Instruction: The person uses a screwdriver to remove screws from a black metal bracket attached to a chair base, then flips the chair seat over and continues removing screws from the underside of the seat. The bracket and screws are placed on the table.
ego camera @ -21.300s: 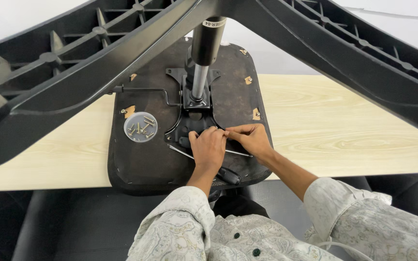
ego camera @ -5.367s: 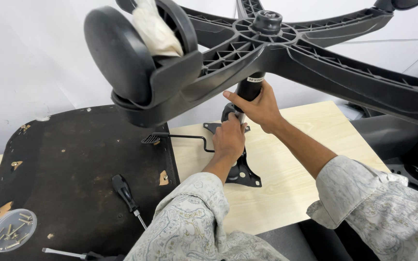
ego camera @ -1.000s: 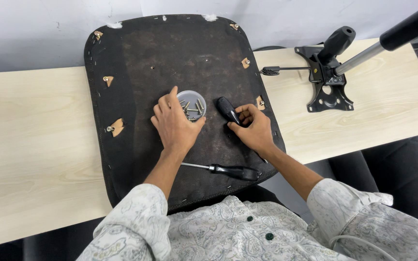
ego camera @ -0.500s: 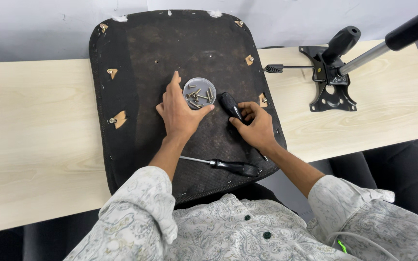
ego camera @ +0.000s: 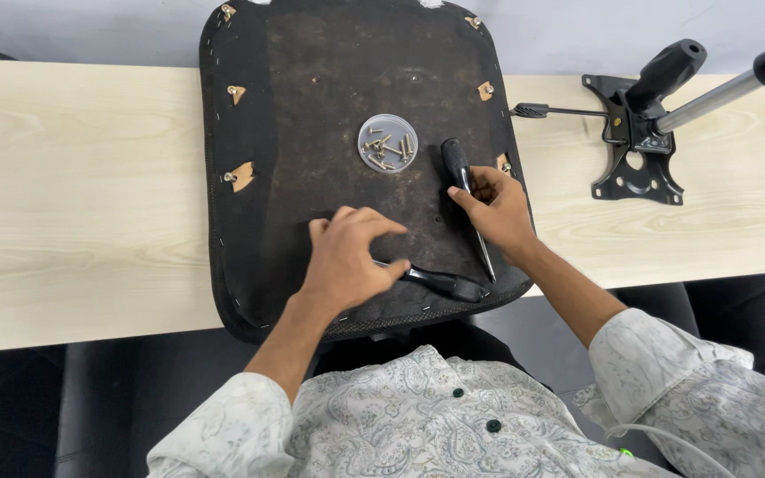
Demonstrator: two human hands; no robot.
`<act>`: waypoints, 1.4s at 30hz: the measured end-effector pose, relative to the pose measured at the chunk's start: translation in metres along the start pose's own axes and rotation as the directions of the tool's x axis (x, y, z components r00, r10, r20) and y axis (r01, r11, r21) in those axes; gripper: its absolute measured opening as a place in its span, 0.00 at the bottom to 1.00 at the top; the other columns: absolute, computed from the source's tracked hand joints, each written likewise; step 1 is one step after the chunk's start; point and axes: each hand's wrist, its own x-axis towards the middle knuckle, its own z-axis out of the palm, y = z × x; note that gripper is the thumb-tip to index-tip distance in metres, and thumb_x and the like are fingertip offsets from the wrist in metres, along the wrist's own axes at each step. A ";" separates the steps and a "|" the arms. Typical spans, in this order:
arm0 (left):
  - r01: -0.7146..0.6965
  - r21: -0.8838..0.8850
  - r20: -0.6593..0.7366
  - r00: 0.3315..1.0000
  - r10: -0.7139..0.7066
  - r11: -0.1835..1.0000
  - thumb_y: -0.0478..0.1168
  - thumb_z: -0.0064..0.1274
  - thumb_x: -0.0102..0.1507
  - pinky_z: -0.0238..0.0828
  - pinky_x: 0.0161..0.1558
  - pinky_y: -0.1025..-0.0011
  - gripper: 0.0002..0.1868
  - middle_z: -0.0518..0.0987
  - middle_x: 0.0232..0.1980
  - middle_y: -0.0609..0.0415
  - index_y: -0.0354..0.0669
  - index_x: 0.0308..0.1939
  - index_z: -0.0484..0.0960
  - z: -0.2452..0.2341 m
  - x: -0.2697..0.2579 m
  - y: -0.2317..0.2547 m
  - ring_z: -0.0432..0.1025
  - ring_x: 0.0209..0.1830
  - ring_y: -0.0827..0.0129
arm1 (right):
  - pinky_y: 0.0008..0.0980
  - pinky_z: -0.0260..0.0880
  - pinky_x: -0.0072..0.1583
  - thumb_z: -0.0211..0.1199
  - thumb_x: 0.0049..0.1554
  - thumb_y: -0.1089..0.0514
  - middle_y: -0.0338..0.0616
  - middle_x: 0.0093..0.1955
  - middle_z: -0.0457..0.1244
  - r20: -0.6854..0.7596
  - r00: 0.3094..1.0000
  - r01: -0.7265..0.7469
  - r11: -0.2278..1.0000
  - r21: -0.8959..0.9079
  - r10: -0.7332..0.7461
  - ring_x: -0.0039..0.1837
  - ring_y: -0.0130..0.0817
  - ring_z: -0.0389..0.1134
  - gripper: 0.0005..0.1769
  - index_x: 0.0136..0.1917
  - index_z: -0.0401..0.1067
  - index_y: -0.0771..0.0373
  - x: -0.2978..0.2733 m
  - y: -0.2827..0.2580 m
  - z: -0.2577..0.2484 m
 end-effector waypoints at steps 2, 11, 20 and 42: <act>-0.015 0.020 0.086 0.996 0.014 1.000 0.48 0.71 0.49 0.52 0.62 0.57 0.23 0.81 0.51 0.64 0.56 0.49 0.88 0.006 0.003 0.015 0.70 0.55 0.68 | 0.24 0.67 0.44 0.68 0.57 0.57 0.38 0.41 0.67 0.014 1.000 -0.006 1.000 0.030 0.006 0.41 0.22 0.65 0.17 0.57 0.76 0.67 0.000 0.001 -0.001; -0.102 0.111 0.344 0.937 0.058 0.989 0.47 0.63 0.58 0.57 0.63 0.58 0.16 0.79 0.47 0.63 0.55 0.50 0.87 0.015 0.009 0.018 0.70 0.54 0.69 | 0.26 0.68 0.47 0.67 0.57 0.57 0.38 0.44 0.68 0.053 0.995 -0.090 0.993 0.082 0.086 0.45 0.24 0.67 0.17 0.58 0.75 0.65 0.010 0.001 -0.006; -0.014 -0.118 -0.178 0.984 -0.008 0.993 0.43 0.52 0.68 0.75 0.46 0.62 0.14 0.74 0.47 0.52 0.38 0.52 0.79 -0.008 0.016 -0.008 0.76 0.39 0.64 | 0.32 0.72 0.51 0.62 0.60 0.55 0.40 0.49 0.68 0.102 0.975 -0.207 0.973 0.106 0.196 0.50 0.28 0.68 0.15 0.58 0.75 0.63 0.046 -0.017 -0.021; 0.697 -0.090 -0.483 0.594 -0.643 0.711 0.53 0.70 0.54 0.60 0.53 0.58 0.28 0.81 0.38 0.68 0.52 0.55 0.81 0.010 0.093 -0.040 0.74 0.45 0.69 | 0.26 0.75 0.46 0.76 0.50 0.49 0.40 0.43 0.68 -0.018 1.000 -0.023 0.971 -0.238 0.019 0.42 0.25 0.71 0.32 0.62 0.71 0.66 0.043 -0.011 0.015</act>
